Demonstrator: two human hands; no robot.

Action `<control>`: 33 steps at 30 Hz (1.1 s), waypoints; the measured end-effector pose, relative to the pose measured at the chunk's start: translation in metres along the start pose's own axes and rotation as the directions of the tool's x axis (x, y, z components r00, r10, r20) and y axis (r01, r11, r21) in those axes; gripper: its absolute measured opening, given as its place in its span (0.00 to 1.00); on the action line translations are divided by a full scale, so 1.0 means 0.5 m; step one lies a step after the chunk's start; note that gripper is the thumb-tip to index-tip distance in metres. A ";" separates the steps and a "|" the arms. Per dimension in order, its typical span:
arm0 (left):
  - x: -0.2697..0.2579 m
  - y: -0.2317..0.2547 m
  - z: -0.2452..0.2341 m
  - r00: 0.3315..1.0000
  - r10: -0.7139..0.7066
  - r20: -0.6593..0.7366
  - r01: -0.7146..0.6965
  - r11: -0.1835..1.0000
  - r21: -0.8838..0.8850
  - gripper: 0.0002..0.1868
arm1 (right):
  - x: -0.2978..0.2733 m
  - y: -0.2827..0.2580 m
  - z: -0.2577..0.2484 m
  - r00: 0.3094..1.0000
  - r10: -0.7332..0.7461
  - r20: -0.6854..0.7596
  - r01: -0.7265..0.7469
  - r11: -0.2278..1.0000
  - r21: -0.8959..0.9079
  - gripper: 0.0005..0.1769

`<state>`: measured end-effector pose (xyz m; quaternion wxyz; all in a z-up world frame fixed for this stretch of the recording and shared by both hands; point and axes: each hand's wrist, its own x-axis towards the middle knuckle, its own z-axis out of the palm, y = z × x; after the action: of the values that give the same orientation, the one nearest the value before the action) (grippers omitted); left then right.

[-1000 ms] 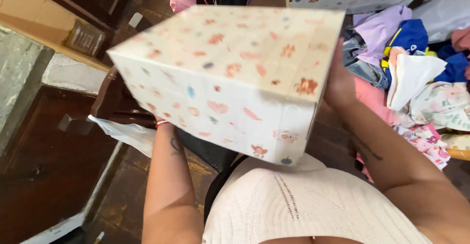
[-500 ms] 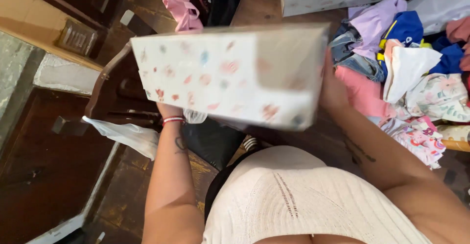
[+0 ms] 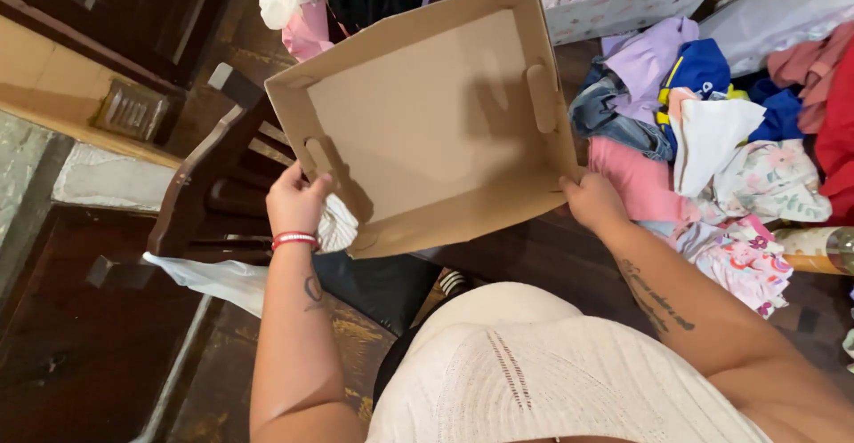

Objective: Sorting through a pile of mixed clothing items and placing selected pieces into a cardboard box.

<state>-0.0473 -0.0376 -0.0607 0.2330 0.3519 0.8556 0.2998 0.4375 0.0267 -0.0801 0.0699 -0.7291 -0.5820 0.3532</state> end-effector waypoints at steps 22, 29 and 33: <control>-0.051 -0.008 -0.042 0.956 -0.167 0.239 0.126 0.976 0.180 0.26 | -0.073 -0.220 -0.065 0.985 -0.085 0.148 0.040 0.958 0.285 0.48; -0.084 0.014 -0.037 0.938 -0.232 0.258 0.214 0.972 0.096 0.33 | 0.071 -0.113 0.020 0.991 -0.093 0.097 0.042 0.900 0.435 0.44; -0.105 0.044 -0.061 0.944 -0.238 0.229 0.229 0.971 0.066 0.35 | 0.091 -0.083 0.043 0.994 -0.087 0.071 0.037 0.849 0.527 0.43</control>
<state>-0.0219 -0.0749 -0.0142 0.3598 0.2854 0.8632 0.2097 0.3949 0.0739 -0.0945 0.2506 -0.6463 -0.4893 0.5292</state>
